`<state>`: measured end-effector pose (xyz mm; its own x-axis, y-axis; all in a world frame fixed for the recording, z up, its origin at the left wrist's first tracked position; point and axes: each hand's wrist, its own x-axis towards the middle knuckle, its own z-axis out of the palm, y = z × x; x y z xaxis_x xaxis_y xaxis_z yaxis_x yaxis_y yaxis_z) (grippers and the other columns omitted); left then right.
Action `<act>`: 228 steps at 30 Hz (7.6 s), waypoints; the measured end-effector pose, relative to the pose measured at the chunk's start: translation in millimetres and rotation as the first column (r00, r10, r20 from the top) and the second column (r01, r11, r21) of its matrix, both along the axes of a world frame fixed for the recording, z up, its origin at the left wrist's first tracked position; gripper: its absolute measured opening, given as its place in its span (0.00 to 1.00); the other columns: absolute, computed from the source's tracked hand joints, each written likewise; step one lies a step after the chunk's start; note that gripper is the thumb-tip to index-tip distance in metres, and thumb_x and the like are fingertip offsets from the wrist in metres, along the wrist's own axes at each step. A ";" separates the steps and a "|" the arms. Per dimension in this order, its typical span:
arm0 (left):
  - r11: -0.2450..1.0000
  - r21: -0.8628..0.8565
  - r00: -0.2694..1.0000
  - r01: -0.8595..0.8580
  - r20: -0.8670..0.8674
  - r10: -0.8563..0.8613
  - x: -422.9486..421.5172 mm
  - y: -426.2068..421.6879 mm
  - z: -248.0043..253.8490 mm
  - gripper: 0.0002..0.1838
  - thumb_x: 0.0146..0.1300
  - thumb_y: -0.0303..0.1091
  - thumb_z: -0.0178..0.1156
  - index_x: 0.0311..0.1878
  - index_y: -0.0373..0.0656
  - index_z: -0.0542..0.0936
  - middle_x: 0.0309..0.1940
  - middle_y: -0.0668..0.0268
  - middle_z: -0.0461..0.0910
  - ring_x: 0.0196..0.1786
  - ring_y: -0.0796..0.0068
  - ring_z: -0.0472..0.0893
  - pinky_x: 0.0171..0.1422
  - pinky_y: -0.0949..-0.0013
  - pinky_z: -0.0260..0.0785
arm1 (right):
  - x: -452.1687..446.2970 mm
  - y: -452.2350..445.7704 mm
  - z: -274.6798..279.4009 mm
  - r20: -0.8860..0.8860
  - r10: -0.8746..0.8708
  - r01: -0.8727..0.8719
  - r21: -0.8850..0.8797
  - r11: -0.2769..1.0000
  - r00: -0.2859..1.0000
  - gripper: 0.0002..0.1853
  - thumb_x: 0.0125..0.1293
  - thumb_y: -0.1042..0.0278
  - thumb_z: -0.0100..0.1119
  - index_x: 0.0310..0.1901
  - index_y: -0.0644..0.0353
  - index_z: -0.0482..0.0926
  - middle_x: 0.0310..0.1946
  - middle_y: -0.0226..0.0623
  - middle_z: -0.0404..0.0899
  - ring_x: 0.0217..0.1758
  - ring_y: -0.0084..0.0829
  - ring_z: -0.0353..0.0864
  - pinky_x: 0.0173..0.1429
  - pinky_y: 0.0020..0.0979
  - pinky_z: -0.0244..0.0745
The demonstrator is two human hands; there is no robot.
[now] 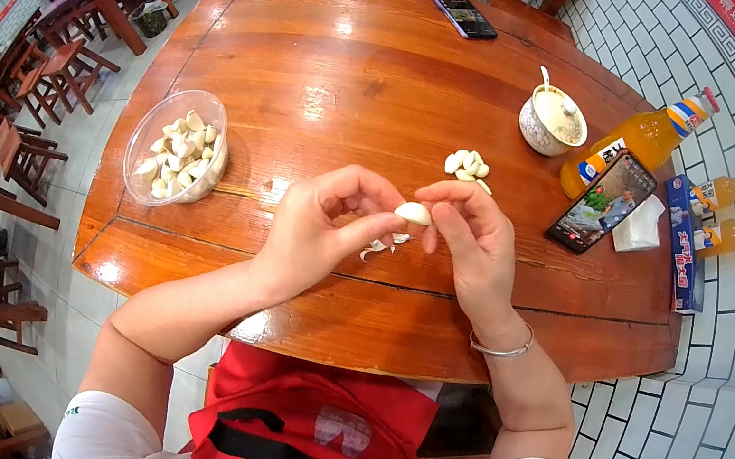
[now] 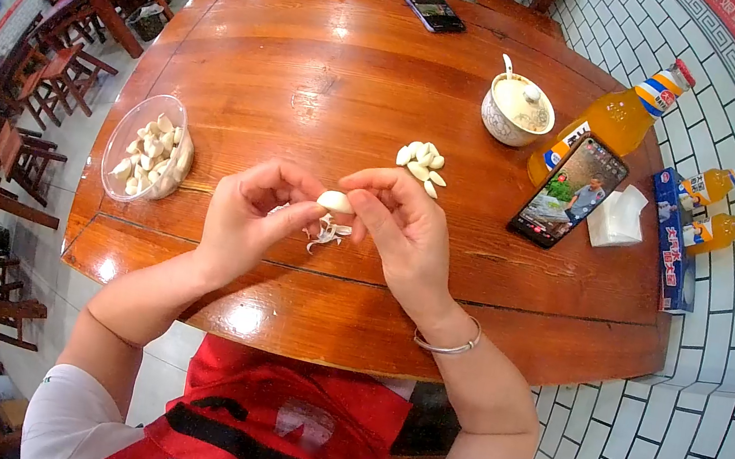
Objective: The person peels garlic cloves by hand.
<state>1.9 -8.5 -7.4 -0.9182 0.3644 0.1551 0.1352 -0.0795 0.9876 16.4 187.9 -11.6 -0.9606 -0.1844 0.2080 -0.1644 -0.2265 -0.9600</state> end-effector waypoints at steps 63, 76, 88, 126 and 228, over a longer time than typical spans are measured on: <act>0.959 -0.226 0.671 -0.173 -0.740 -0.053 -13.0 -2.4 -2.5 0.09 0.59 0.25 0.68 0.43 0.41 0.81 0.39 0.62 0.80 0.38 0.61 0.83 0.38 0.63 0.77 | -8.8 6.0 -2.7 -0.120 0.100 -0.094 0.052 0.994 0.988 0.10 0.65 0.84 0.63 0.48 0.67 0.81 0.46 0.35 0.78 0.50 0.25 0.79 0.56 0.25 0.75; 0.951 -0.208 0.638 -0.229 -0.770 -0.015 -10.3 0.0 -2.3 0.11 0.57 0.26 0.71 0.42 0.41 0.82 0.35 0.62 0.81 0.35 0.63 0.83 0.36 0.64 0.76 | -9.4 7.3 -4.2 0.007 0.171 -0.171 -0.009 0.985 0.985 0.08 0.69 0.78 0.60 0.48 0.65 0.82 0.43 0.29 0.81 0.46 0.19 0.78 0.54 0.23 0.74; 0.957 -0.173 0.646 -0.234 -0.763 0.020 -9.2 3.0 -1.9 0.11 0.56 0.24 0.71 0.42 0.41 0.82 0.34 0.62 0.82 0.34 0.63 0.83 0.35 0.65 0.76 | -9.0 6.7 -4.6 0.076 0.218 -0.207 -0.128 0.970 0.973 0.08 0.70 0.77 0.60 0.49 0.64 0.82 0.43 0.29 0.83 0.47 0.19 0.80 0.55 0.23 0.74; 0.938 -0.234 0.600 -0.256 -0.799 -0.036 -9.2 0.7 -3.3 0.15 0.53 0.21 0.72 0.44 0.39 0.81 0.33 0.58 0.85 0.33 0.61 0.85 0.35 0.66 0.76 | -9.6 6.9 -9.4 0.108 0.171 -0.153 -0.159 0.975 0.979 0.06 0.68 0.79 0.63 0.44 0.62 0.79 0.42 0.32 0.84 0.46 0.19 0.82 0.54 0.23 0.77; 0.906 -0.224 0.460 -0.358 -0.887 -0.038 -8.4 6.5 -0.3 0.19 0.43 0.22 0.77 0.40 0.40 0.80 0.40 0.59 0.82 0.41 0.60 0.82 0.42 0.63 0.75 | -8.7 10.3 -7.3 0.222 0.350 -0.311 -0.191 0.931 0.910 0.13 0.71 0.72 0.62 0.54 0.63 0.75 0.42 0.28 0.80 0.45 0.18 0.77 0.52 0.24 0.75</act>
<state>-6.4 -2.0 -7.7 -0.4264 0.4302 0.7957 0.8933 0.3383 0.2958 7.7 198.2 -18.9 -0.8737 -0.4861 0.0211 0.1833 -0.3689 -0.9112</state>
